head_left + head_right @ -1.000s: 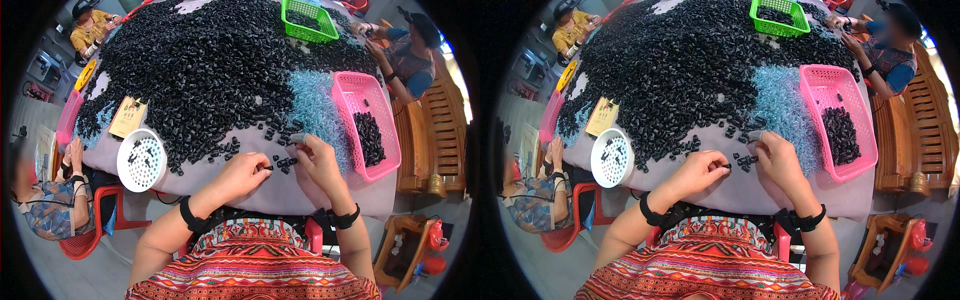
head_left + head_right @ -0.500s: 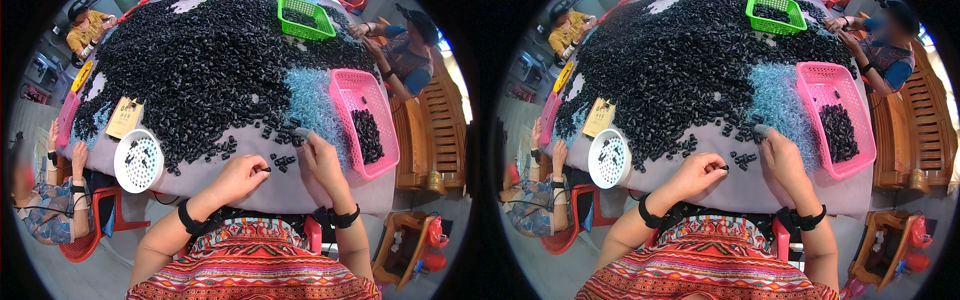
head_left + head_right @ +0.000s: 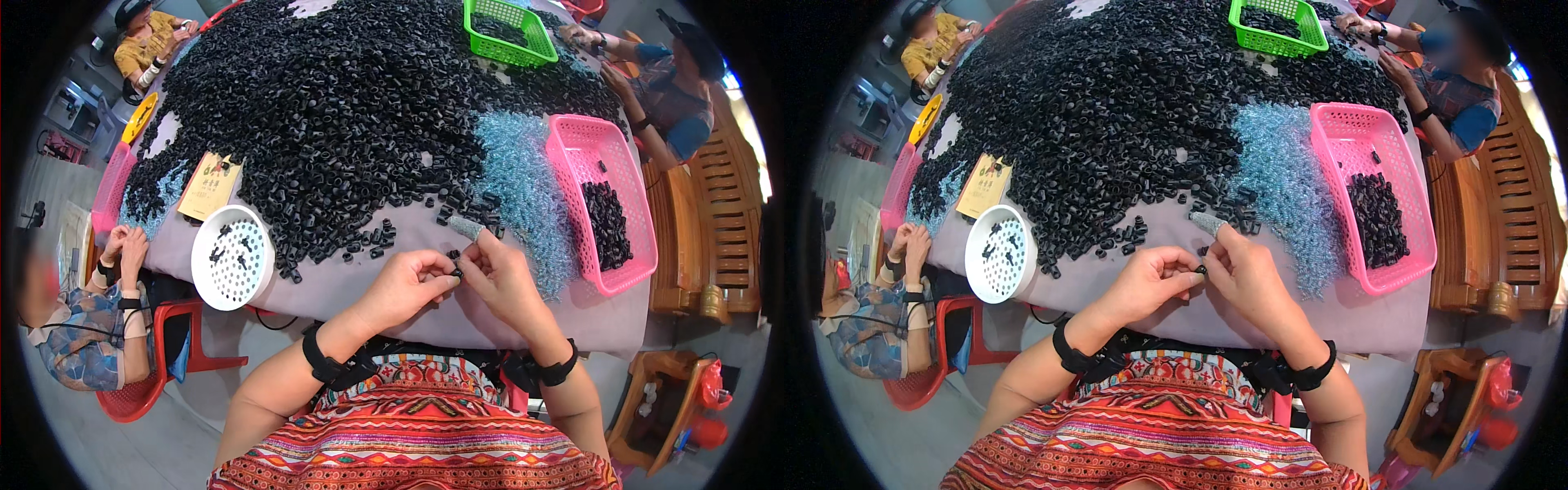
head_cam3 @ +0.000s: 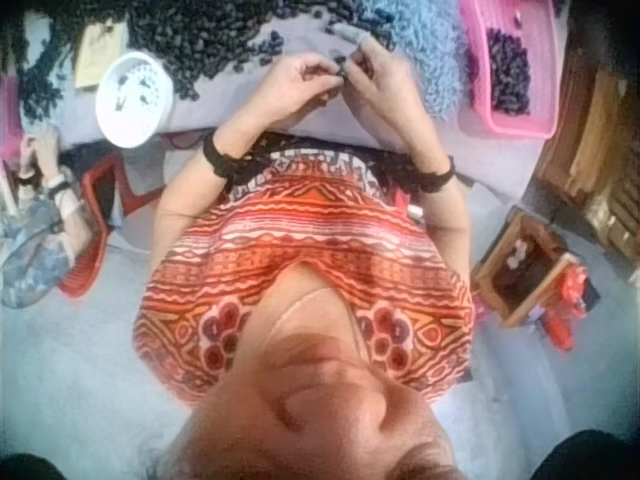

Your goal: Sorting and inspecting small black and blue plastic shoe components at a communal work table.

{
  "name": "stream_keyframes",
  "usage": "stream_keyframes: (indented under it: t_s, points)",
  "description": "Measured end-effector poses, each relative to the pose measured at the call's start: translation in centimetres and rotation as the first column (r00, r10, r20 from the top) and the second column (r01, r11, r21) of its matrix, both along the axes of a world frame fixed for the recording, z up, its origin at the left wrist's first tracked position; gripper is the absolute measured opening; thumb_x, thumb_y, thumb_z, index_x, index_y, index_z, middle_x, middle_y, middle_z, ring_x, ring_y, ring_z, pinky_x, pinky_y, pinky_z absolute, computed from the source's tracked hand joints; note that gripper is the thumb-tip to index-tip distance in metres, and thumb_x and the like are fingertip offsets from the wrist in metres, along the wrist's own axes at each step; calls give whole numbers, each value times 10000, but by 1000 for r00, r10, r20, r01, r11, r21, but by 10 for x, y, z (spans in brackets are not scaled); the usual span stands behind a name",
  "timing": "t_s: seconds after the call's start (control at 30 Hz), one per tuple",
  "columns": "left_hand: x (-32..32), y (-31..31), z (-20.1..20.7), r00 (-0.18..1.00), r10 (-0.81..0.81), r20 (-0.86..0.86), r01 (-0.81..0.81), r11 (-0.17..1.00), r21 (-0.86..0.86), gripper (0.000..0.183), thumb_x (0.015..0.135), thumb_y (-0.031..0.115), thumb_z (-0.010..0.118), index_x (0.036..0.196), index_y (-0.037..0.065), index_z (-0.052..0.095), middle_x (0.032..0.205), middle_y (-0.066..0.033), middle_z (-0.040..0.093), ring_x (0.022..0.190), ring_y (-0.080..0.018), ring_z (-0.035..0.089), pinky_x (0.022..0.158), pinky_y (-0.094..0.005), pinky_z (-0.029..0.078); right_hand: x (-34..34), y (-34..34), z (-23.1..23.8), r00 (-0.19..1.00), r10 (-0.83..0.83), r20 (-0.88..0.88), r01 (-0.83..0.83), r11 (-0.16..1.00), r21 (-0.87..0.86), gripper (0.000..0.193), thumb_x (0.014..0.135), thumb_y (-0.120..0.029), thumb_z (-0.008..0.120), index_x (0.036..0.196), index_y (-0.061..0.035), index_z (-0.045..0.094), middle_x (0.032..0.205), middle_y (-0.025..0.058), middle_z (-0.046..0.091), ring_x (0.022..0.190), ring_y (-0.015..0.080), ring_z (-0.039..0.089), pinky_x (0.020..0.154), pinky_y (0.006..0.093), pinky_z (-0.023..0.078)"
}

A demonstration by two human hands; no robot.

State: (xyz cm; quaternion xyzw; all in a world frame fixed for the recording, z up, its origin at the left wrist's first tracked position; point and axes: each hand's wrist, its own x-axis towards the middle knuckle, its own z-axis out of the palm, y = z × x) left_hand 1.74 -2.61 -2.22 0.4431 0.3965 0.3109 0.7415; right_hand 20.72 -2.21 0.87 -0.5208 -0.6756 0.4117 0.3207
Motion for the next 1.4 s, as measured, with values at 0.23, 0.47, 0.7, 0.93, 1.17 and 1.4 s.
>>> stream_keyframes:
  t_s: [0.23,0.47,0.7,0.93,1.17,1.4]
  points:
    - [2,-1,-2,994,64,-94,-61,997,39,115,941,73,669,1013,-16,659,823,-9,662,652,-52,585,586,-216,496,-9,1,-7,1000,-6,25,5,999,49,114,887,-15,626,918,31,526,779,155,660,726,207,694,619,322,525]
    - [-2,0,-2,991,75,-112,-69,996,63,124,950,69,659,1040,-17,658,841,-17,675,671,-52,602,606,-209,509,-2,-4,4,954,-47,-296,-9,983,-186,251,889,53,601,1140,35,601,915,121,710,857,138,701,732,284,569]
    - [-3,-4,1,994,40,-106,-32,996,78,131,952,70,656,1053,-15,652,862,-30,681,699,-64,613,630,-216,523,-1,-9,9,996,5,-90,-5,1000,1,249,852,67,627,1088,6,678,946,112,725,864,160,707,767,307,569]
    - [-19,-6,-7,986,130,104,-124,990,-68,139,947,52,650,1076,-2,656,906,-61,699,677,-74,618,610,-238,540,-3,-5,16,987,124,99,-148,940,307,306,829,26,666,1125,-48,692,917,138,702,810,246,693,696,340,533]
    - [-31,-10,-10,979,159,125,-160,987,0,144,945,59,657,1077,-1,659,926,-43,708,669,-61,619,598,-218,536,-4,29,-4,923,74,378,-207,923,324,86,826,-14,643,874,10,576,797,178,607,774,375,615,694,436,504]
    - [-36,-11,-9,980,161,115,-161,987,-11,139,952,21,628,1084,-15,647,959,-98,713,698,-87,637,646,-263,573,-21,17,1,871,113,477,-250,939,235,157,786,-13,666,895,4,555,861,178,598,840,394,609,725,473,489]
